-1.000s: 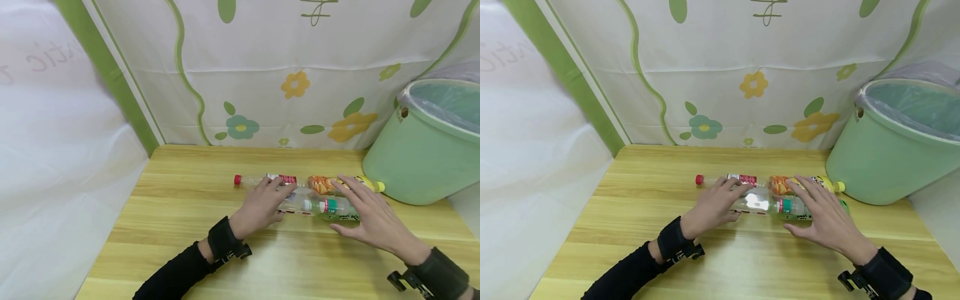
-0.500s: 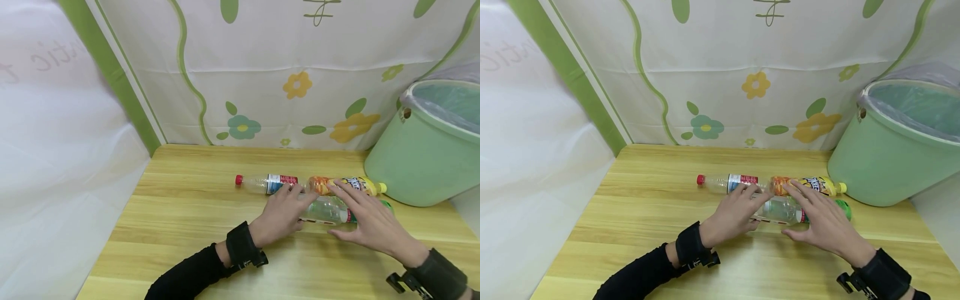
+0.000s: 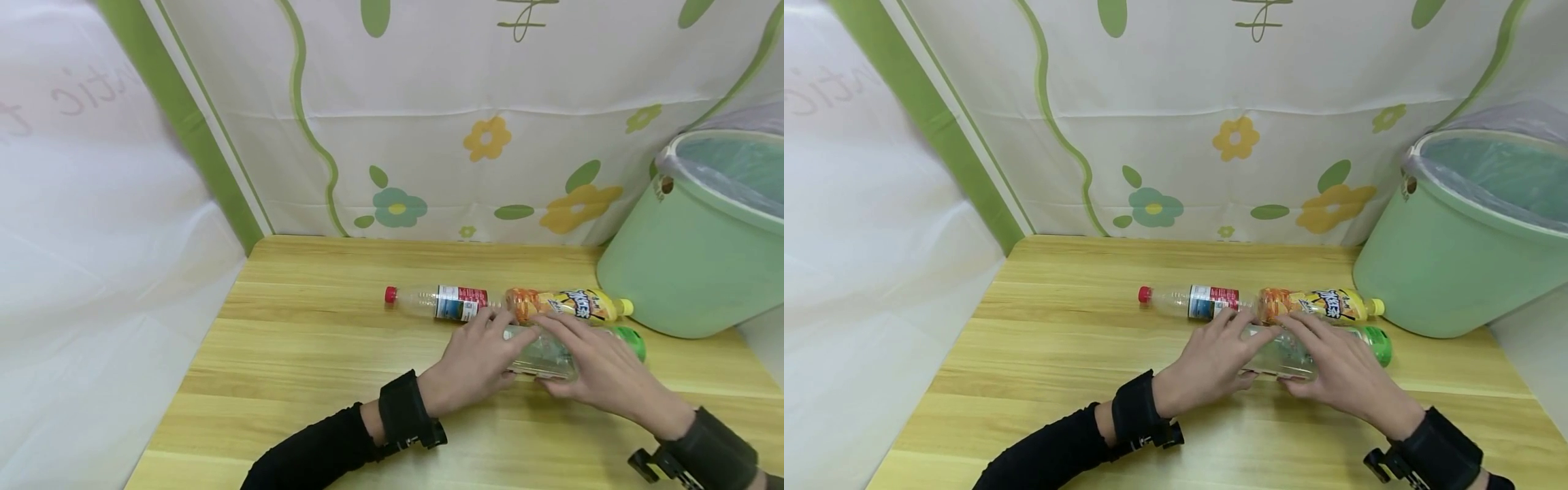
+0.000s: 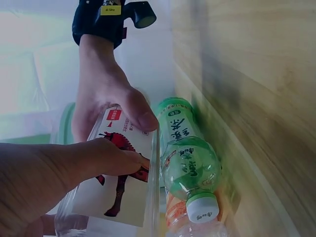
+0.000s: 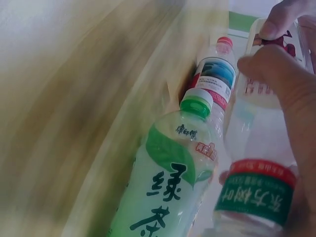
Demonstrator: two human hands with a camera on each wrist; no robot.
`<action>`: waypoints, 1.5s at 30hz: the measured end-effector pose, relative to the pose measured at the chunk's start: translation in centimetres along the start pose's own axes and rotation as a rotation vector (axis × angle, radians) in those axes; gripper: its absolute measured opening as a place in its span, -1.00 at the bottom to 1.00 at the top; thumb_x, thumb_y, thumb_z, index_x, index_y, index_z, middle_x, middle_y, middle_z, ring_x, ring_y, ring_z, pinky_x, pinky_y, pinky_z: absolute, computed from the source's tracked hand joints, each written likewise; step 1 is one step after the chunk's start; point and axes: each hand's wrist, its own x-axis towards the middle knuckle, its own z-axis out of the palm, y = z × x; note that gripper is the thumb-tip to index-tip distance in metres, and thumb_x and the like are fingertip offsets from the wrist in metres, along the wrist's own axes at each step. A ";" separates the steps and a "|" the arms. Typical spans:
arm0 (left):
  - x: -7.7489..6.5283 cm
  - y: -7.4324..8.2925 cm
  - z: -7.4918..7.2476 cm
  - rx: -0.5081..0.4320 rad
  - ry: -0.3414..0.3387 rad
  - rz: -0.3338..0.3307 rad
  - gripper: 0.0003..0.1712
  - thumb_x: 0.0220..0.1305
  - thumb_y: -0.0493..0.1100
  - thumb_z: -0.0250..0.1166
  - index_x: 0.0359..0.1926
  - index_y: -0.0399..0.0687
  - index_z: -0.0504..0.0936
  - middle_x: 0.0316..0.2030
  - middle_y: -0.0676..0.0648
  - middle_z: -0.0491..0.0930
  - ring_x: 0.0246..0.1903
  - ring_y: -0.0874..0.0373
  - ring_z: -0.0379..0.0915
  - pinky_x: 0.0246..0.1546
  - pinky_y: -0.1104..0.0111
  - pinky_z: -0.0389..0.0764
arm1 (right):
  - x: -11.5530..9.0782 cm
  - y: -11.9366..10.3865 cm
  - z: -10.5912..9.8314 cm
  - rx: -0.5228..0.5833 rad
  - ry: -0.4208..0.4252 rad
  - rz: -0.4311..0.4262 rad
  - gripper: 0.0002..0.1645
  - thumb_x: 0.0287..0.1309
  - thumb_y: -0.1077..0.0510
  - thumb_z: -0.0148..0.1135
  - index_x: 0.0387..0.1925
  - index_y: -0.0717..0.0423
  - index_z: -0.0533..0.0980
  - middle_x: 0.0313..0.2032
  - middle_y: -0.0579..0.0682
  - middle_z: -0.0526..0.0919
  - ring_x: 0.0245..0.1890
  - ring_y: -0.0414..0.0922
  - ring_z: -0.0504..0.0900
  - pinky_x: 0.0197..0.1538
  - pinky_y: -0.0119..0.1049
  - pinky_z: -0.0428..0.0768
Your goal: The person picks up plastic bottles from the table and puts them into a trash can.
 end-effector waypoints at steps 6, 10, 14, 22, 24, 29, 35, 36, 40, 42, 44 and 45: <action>-0.1 0.0 0.0 -0.006 0.005 0.010 -0.02 0.14 0.17 0.54 0.53 0.27 0.31 0.27 -0.10 0.42 0.17 0.00 0.35 -0.20 0.35 0.66 | -0.2 -0.4 0.0 0.063 -0.044 0.064 0.03 -0.35 0.00 0.72 0.26 0.02 0.43 0.00 0.04 0.61 -0.36 -0.16 0.61 -0.50 -0.37 0.55; -0.2 0.0 0.1 -0.008 0.012 0.026 -0.02 0.17 0.17 0.52 0.55 0.26 0.27 0.26 -0.08 0.41 0.17 0.02 0.36 -0.13 0.35 0.64 | -0.2 -0.4 0.0 0.068 -0.042 0.057 0.01 -0.34 0.01 0.70 0.24 0.02 0.43 -0.02 0.03 0.62 -0.36 -0.19 0.60 -0.48 -0.36 0.57; -0.3 -0.3 0.1 0.009 0.024 0.057 -0.02 0.20 0.18 0.48 0.56 0.23 0.24 0.24 -0.07 0.42 0.18 0.01 0.38 0.02 0.32 0.58 | -0.1 -0.4 0.0 0.072 -0.040 0.045 0.00 -0.35 0.02 0.68 0.24 0.03 0.43 0.01 0.07 0.62 -0.36 -0.19 0.60 -0.48 -0.36 0.57; -0.9 -1.1 0.4 -0.019 0.034 0.095 -0.04 0.29 0.19 0.39 0.59 0.21 0.16 0.29 -0.07 0.38 0.08 0.04 0.40 0.05 0.33 0.50 | -0.1 -0.5 -0.1 0.092 -0.045 0.039 0.00 -0.34 0.06 0.66 0.25 0.06 0.43 -0.01 0.02 0.61 -0.36 -0.21 0.58 -0.49 -0.38 0.54; -1.1 -1.3 0.5 -0.031 0.036 0.091 -0.06 0.30 0.18 0.38 0.59 0.22 0.17 0.34 -0.08 0.36 0.14 0.02 0.39 0.10 0.31 0.48 | -0.2 -0.5 -0.1 0.085 -0.046 0.041 0.01 -0.35 0.05 0.66 0.25 0.05 0.43 -0.01 0.02 0.61 -0.35 -0.20 0.59 -0.49 -0.36 0.55; -1.7 -1.8 0.4 -0.056 0.021 0.066 -0.11 0.31 0.17 0.38 0.57 0.19 0.22 0.43 -0.11 0.28 0.21 -0.02 0.37 0.12 0.25 0.52 | -0.3 -0.5 0.0 0.070 -0.051 0.054 0.03 -0.37 0.03 0.67 0.25 0.07 0.43 -0.04 0.04 0.61 -0.34 -0.18 0.59 -0.49 -0.32 0.55; -2.4 -2.5 0.0 -0.049 -0.014 0.035 -0.11 0.31 0.19 0.38 0.56 0.18 0.24 0.36 -0.07 0.36 0.20 0.02 0.37 0.13 0.25 0.51 | -0.4 -0.4 0.0 0.075 -0.057 0.057 0.05 -0.37 0.04 0.68 0.27 0.14 0.42 -0.12 -0.02 0.59 -0.39 -0.26 0.52 -0.54 -0.39 0.47; -2.6 -2.7 0.0 -0.048 -0.017 0.030 -0.10 0.30 0.19 0.39 0.56 0.18 0.23 0.33 -0.06 0.39 0.20 0.02 0.37 0.15 0.24 0.50 | -0.5 -0.4 0.0 0.077 -0.057 0.057 0.05 -0.36 0.04 0.68 0.27 0.15 0.42 -0.13 -0.03 0.59 -0.39 -0.26 0.52 -0.54 -0.40 0.45; -3.5 -3.8 -0.2 -0.058 -0.019 -0.006 -0.05 0.29 0.19 0.40 0.58 0.21 0.17 0.26 -0.07 0.43 0.18 0.01 0.39 0.12 0.19 0.53 | -0.6 -0.4 0.0 0.084 -0.057 0.069 0.03 -0.35 0.05 0.67 0.27 0.15 0.42 -0.11 -0.03 0.58 -0.37 -0.25 0.53 -0.56 -0.43 0.42; -4.0 -4.5 -0.3 -0.065 -0.018 -0.030 -0.05 0.28 0.19 0.40 0.58 0.21 0.17 0.25 -0.09 0.43 0.19 -0.03 0.39 0.10 0.16 0.56 | -0.7 -0.3 0.0 0.089 -0.063 0.080 0.04 -0.34 0.06 0.67 0.28 0.16 0.42 -0.08 -0.01 0.58 -0.35 -0.23 0.54 -0.57 -0.44 0.39; -4.5 -5.2 -0.3 -0.076 -0.023 -0.051 -0.06 0.30 0.20 0.39 0.58 0.17 0.18 0.29 -0.11 0.41 0.23 -0.05 0.37 0.14 0.12 0.53 | -0.8 -0.3 -0.1 0.093 -0.068 0.088 0.04 -0.33 0.06 0.67 0.28 0.17 0.41 -0.06 0.02 0.59 -0.34 -0.21 0.56 -0.58 -0.45 0.38; -4.8 -5.7 -0.3 -0.077 -0.026 -0.063 -0.08 0.30 0.21 0.38 0.57 0.14 0.21 0.31 -0.13 0.40 0.26 -0.07 0.35 0.18 0.09 0.50 | -0.8 -0.3 -0.1 0.094 -0.068 0.089 0.04 -0.33 0.07 0.67 0.28 0.17 0.41 -0.05 0.04 0.59 -0.33 -0.20 0.57 -0.58 -0.45 0.37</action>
